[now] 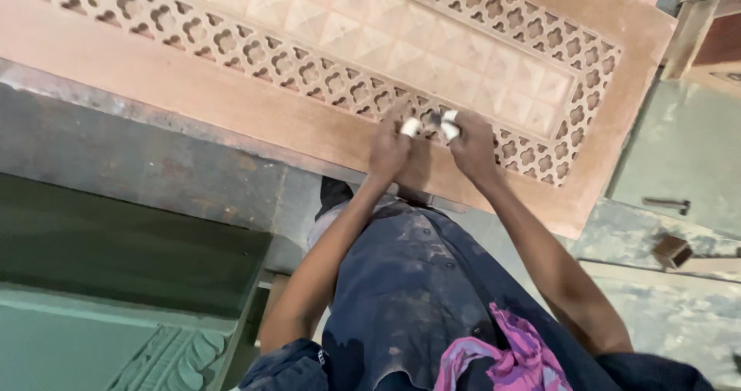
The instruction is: The person sands the surface of a large, intricately carved wooden panel using two white sanding blocks. They move the blocks back and forth across the lattice and central sections of the panel, working systematically along its length.
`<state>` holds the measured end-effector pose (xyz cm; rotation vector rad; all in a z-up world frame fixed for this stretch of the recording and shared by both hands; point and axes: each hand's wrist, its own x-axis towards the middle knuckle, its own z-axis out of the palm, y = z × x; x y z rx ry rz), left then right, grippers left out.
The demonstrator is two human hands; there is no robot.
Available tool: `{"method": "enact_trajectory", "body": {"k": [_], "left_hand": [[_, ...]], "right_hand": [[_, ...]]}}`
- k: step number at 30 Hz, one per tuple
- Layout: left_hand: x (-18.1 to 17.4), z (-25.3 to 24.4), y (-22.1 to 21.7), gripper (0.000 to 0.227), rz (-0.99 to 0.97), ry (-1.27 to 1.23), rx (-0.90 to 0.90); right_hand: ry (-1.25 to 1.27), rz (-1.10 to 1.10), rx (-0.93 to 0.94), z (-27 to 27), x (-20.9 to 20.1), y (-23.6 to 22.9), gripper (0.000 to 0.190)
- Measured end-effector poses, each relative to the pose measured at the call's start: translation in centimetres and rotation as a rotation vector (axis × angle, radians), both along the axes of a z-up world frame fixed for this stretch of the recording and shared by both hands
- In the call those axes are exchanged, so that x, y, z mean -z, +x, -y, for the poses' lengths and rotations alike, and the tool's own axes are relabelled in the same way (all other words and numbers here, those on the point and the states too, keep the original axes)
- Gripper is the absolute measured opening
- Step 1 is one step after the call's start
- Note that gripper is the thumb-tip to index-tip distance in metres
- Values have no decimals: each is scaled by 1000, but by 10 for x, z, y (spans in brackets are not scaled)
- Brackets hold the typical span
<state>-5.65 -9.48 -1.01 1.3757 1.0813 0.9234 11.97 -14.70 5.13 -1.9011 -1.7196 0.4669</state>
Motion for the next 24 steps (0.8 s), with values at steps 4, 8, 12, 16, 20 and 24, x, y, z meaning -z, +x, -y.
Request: {"method": "enact_trajectory", "body": {"k": [4,8,12,16,20,24], "left_hand": [[4,-16,-21,35,-80,-27,-54],[16,-20,-26,35,-132,32,-57],[25,-24,-21,35,-268,131,-61],[23,-28,-24,33,-275,187,-10],[11,-29,-25,29,-273,197,-24],[0,-31,-29,26,-228,202,-23]], "right_hand": [[-148,-54,-32,-24,-8,-8,25],[-170,35,-178,-35,-11,-9,34],[-221,192,-276,-32,-7,-11,33],[-243,339,-402,-30,-4,-5,29],[-246,538,-597,-41,-12,20,29],[-177,604,-549,-33,-5,10,38]]}}
